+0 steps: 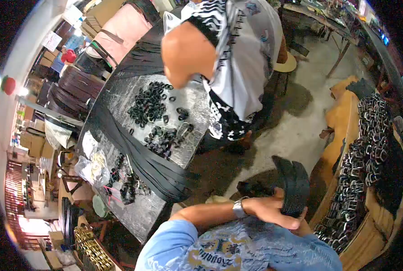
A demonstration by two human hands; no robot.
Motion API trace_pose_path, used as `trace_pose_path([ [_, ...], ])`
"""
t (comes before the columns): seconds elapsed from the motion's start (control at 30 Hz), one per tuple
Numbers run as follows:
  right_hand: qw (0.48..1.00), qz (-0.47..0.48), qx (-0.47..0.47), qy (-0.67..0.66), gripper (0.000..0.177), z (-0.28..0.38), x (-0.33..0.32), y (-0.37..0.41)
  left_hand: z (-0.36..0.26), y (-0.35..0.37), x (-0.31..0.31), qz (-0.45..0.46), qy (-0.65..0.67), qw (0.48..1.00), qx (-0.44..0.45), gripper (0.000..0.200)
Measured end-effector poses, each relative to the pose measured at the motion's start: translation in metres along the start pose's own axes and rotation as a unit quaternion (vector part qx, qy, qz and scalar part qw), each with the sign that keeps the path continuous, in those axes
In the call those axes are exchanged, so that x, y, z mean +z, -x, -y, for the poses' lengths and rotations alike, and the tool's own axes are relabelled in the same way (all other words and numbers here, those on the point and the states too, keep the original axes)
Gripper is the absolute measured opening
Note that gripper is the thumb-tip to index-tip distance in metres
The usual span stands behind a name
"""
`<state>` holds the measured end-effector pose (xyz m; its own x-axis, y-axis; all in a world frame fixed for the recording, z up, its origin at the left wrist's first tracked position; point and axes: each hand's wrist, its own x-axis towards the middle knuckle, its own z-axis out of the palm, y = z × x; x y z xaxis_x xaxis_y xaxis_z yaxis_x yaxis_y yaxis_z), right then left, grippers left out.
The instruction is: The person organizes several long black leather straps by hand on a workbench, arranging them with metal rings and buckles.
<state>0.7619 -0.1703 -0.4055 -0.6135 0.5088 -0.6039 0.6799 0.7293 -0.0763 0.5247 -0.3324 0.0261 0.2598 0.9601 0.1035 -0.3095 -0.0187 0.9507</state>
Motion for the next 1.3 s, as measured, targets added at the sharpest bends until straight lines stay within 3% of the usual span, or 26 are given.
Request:
trace_pose_path([
  [0.13,0.999,-0.012,-0.007,-0.031,0.038,-0.025,-0.021,-0.033,-0.010,-0.068,-0.012,-0.030,-0.012,0.999,-0.015,0.051],
  [0.23,0.996,-0.040,0.006,-0.073,0.036,-0.039,-0.032,-0.067,-0.017,-0.115,-0.035,-0.044,-0.025,0.999,-0.019,0.040],
  [0.43,0.971,-0.181,-0.024,-0.155,0.034,-0.068,-0.023,-0.160,-0.058,-0.215,-0.114,-0.077,0.000,0.996,0.042,0.043],
  [0.47,0.993,0.022,0.013,-0.113,0.032,-0.060,-0.100,-0.150,-0.059,-0.237,-0.128,-0.117,-0.002,0.992,0.051,0.050],
  [0.53,0.991,-0.027,0.024,-0.126,0.032,-0.076,-0.086,-0.189,-0.066,-0.275,-0.154,-0.176,0.028,0.981,0.071,0.056],
  [0.57,0.990,-0.057,0.031,-0.129,0.033,-0.086,-0.082,-0.214,-0.065,-0.288,-0.177,-0.168,0.044,0.979,0.109,0.037],
  [0.67,0.989,-0.005,0.033,-0.144,0.033,-0.087,-0.180,-0.239,-0.070,-0.342,-0.241,-0.179,0.088,0.971,0.133,0.037],
  [0.73,0.988,0.011,0.004,-0.153,0.031,-0.100,-0.212,-0.275,-0.079,-0.375,-0.285,-0.197,0.097,0.966,0.134,0.035],
  [0.83,0.966,-0.005,0.000,-0.260,0.031,-0.127,-0.321,-0.317,-0.101,-0.430,-0.360,-0.253,0.050,0.958,0.123,0.029],
  [0.9,0.940,-0.006,0.093,-0.329,0.032,-0.142,-0.364,-0.361,-0.110,-0.470,-0.408,-0.239,0.025,0.955,0.176,0.026],
  [0.93,0.922,-0.078,0.048,-0.376,0.034,-0.156,-0.379,-0.375,-0.108,-0.492,-0.439,-0.204,0.006,0.960,0.193,0.023],
  [1.0,0.872,-0.146,0.043,-0.465,0.041,-0.169,-0.444,-0.391,-0.106,-0.526,-0.478,-0.286,-0.002,0.948,0.138,0.028],
  [1.03,0.846,-0.141,0.082,-0.508,0.047,-0.166,-0.510,-0.383,-0.105,-0.545,-0.499,-0.323,-0.038,0.939,0.108,0.034],
  [1.1,0.825,-0.177,0.086,-0.530,0.056,-0.181,-0.576,-0.398,-0.092,-0.572,-0.545,-0.337,-0.119,0.930,0.082,0.036],
  [1.13,0.776,-0.242,0.071,-0.579,0.058,-0.186,-0.605,-0.404,-0.087,-0.587,-0.563,-0.345,-0.159,0.923,0.068,0.037],
  [1.17,0.720,-0.305,0.054,-0.621,0.060,-0.190,-0.637,-0.409,-0.088,-0.604,-0.574,-0.389,-0.073,0.917,0.043,0.032],
  [1.23,0.703,-0.318,0.021,-0.635,0.058,-0.214,-0.727,-0.407,-0.066,-0.634,-0.622,-0.395,-0.029,0.916,0.060,0.034],
  [1.3,0.671,-0.425,-0.066,-0.604,0.055,-0.246,-0.778,-0.444,-0.034,-0.661,-0.687,-0.413,0.100,0.905,0.029,0.035],
])
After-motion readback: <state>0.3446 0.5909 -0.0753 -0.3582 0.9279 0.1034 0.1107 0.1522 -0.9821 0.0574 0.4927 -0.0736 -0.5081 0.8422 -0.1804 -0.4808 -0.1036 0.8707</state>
